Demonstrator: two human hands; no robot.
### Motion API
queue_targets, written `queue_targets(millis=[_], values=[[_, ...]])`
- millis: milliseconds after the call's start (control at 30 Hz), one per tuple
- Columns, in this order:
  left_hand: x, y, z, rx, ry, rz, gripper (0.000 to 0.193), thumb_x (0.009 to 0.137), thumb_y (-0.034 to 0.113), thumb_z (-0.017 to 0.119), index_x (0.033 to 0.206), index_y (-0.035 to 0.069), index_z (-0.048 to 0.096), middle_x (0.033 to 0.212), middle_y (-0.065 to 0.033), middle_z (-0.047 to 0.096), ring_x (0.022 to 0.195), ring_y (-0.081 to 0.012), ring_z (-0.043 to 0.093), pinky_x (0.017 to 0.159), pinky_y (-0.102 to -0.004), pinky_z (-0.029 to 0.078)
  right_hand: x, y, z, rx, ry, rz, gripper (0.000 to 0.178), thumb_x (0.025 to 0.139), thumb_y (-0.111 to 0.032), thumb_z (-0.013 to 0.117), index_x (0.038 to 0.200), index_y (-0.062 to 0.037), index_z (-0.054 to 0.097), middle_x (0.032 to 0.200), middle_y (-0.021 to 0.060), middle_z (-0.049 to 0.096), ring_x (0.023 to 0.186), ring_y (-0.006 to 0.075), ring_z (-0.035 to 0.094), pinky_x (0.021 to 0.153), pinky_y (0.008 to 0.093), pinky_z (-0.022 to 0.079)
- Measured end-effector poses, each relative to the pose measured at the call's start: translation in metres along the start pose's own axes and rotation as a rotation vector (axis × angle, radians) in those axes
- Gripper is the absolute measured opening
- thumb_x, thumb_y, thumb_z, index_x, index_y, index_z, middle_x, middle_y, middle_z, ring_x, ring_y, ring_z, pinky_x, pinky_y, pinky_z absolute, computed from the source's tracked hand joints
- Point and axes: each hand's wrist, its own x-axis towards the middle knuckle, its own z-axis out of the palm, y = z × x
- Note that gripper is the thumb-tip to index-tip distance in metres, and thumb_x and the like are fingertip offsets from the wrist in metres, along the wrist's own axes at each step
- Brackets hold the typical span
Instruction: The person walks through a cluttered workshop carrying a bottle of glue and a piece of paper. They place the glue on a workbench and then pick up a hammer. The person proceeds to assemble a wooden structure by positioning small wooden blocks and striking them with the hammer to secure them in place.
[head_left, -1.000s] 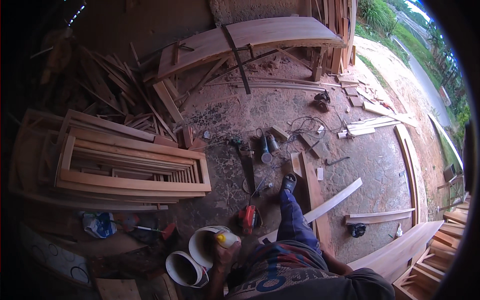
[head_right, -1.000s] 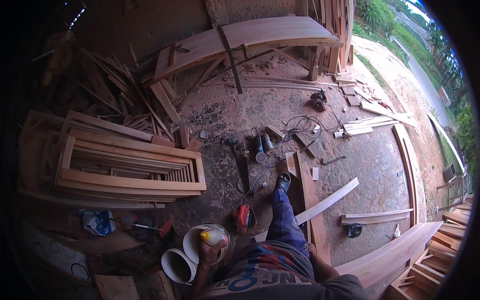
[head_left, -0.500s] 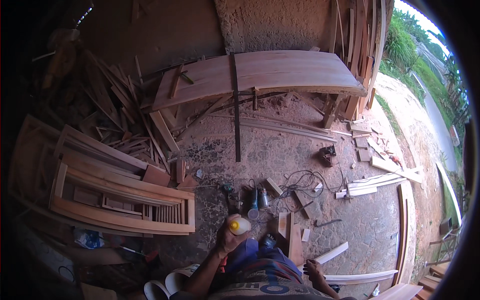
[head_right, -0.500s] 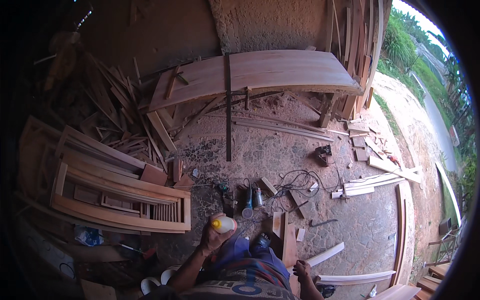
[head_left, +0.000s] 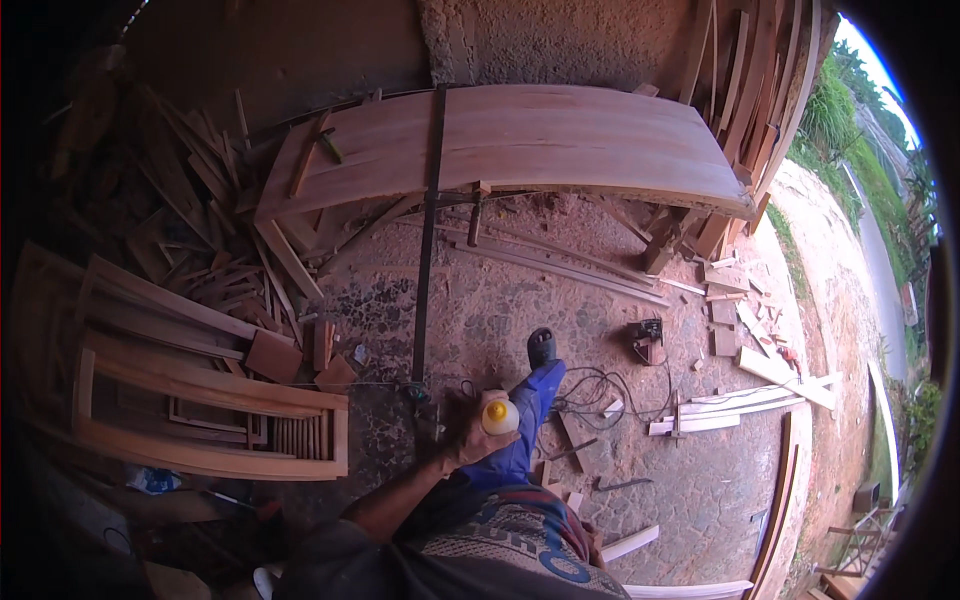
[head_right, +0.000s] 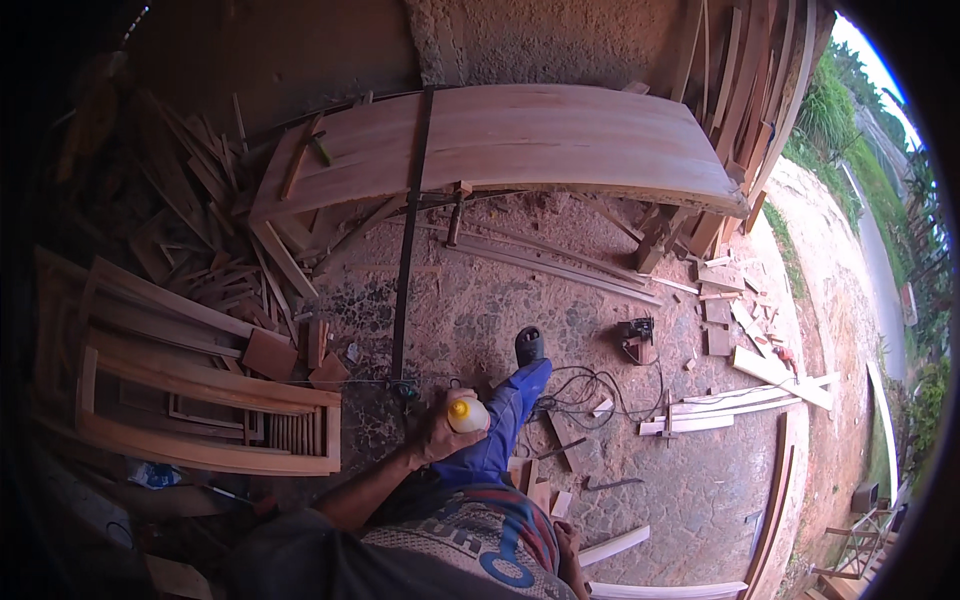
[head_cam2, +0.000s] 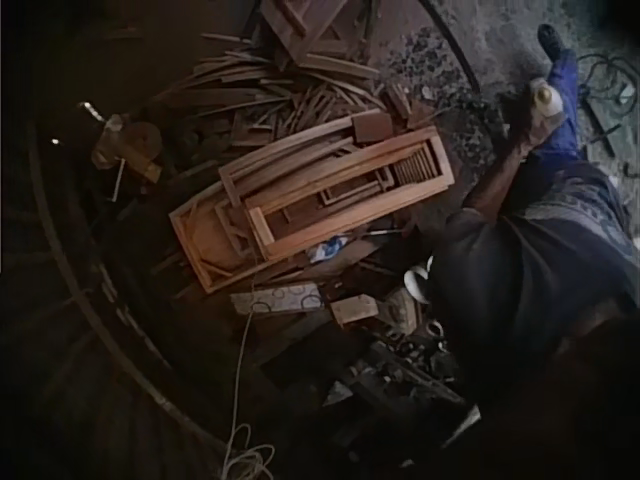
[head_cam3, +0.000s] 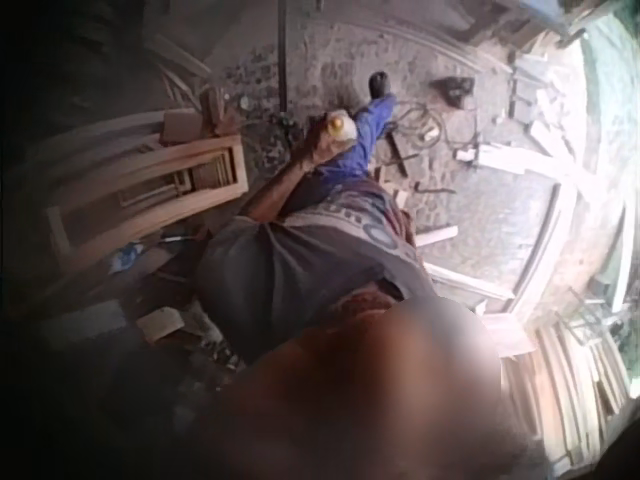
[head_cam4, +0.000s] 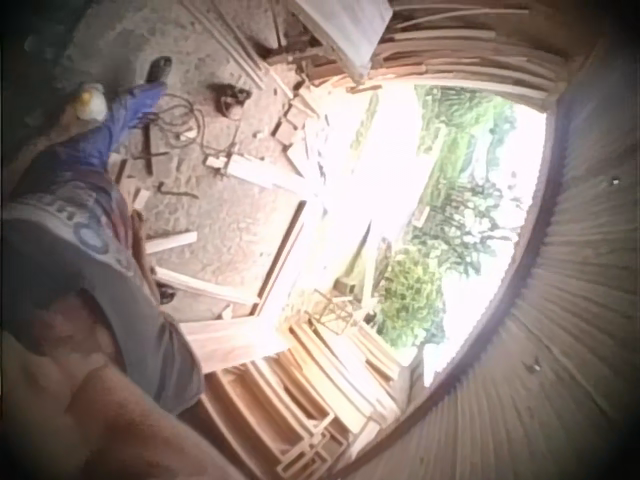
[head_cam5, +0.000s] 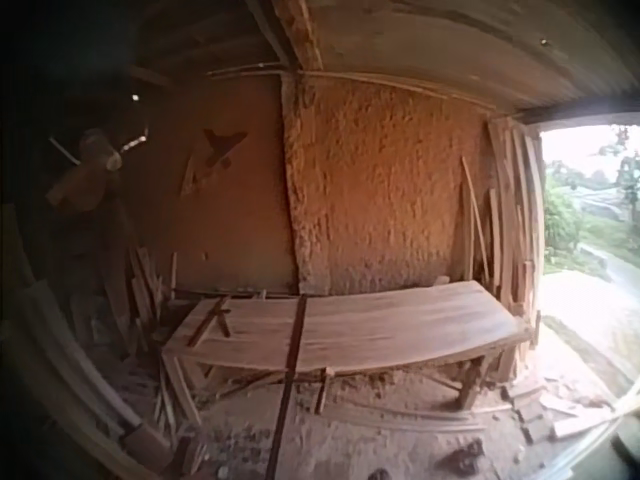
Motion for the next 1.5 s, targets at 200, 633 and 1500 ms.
queue_targets(millis=[200, 633, 1500], values=[[0.207, -0.100, 0.045, -0.037, -0.116, 0.001, 0.068, 0.073, 0.019, 0.085, 0.128, 0.008, 0.046, 0.115, -0.0130, 0.056, 0.108, -0.0285, 0.057, 0.094, -0.0401, 0.046, 0.200, -0.259, -0.003, 0.124, -0.008, 0.125, 0.045, 0.093, -0.034, 0.062, 0.126, -0.0033, 0.057, 0.089, 0.0106, 0.066, 0.072, 0.0177, 0.065, 0.062, 0.0309, 0.053], [0.354, -0.095, 0.013, 0.150, 0.335, -0.432, 0.075, 0.069, 0.029, 0.088, 0.129, 0.006, 0.050, 0.115, -0.0166, 0.061, 0.106, -0.0322, 0.063, 0.090, -0.0406, 0.051, 0.493, -0.559, 0.050, -0.413, -0.515, -0.327, 0.028, 0.093, -0.024, 0.061, 0.114, -0.0054, 0.065, 0.094, 0.0102, 0.068, 0.073, 0.0199, 0.067, 0.063, 0.0313, 0.056], [0.369, -0.519, 0.094, 0.399, 0.899, -0.514, 0.067, 0.067, 0.023, 0.087, 0.122, 0.007, 0.053, 0.112, -0.0152, 0.065, 0.101, -0.0302, 0.067, 0.088, -0.0365, 0.053, 0.978, -0.562, 0.465, -1.280, -0.416, -0.939, 0.045, 0.081, -0.023, 0.058, 0.122, -0.0059, 0.062, 0.125, 0.0264, 0.059, 0.119, 0.0418, 0.056, 0.099, 0.0490, 0.047]])
